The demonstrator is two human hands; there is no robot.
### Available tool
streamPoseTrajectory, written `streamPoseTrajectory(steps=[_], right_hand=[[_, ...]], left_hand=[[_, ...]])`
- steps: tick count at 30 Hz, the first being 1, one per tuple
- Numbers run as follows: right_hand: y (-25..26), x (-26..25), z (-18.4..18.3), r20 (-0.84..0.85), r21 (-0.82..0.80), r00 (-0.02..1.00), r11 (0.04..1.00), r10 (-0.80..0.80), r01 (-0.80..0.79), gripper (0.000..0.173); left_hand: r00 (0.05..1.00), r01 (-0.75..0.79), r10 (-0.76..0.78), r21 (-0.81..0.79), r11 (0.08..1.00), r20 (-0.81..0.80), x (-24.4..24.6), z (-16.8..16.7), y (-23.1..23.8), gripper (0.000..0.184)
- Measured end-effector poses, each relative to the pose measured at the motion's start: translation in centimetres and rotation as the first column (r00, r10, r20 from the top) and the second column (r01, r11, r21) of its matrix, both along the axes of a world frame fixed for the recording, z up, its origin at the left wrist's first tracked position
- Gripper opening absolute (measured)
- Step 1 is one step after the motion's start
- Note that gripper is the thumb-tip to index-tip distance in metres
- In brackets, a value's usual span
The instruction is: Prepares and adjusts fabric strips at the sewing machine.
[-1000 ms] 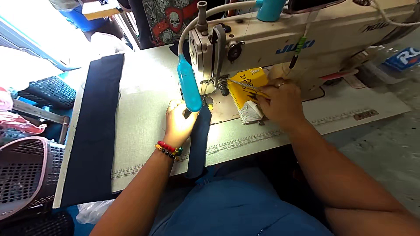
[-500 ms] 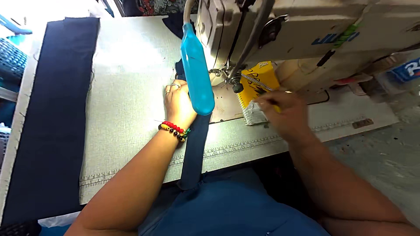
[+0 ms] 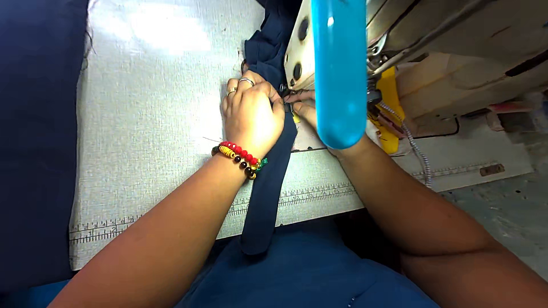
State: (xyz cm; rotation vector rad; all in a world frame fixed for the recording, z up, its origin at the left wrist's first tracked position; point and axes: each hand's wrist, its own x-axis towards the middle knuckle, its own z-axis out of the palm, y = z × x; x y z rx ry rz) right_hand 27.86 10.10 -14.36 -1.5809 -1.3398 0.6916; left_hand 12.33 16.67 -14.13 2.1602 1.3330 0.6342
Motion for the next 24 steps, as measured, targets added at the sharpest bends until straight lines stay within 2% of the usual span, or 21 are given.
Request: streamPoseTrajectory(steps=[10,24], right_hand=[[-0.19,0.12,-0.14,0.070,0.019,0.997,1.000,0.023,-0.024,0.017],[-0.24,0.09,-0.12,0.061,0.020,0.998,1.000,0.020,-0.022,0.017]], left_hand=[[0.998,-0.007,0.005,-0.026,1.000,-0.070,0.32,0.08,0.13,0.024],[0.996,-0.041,0.036,-0.054,0.998,-0.080,0.56,0.32,-0.12,0.023]])
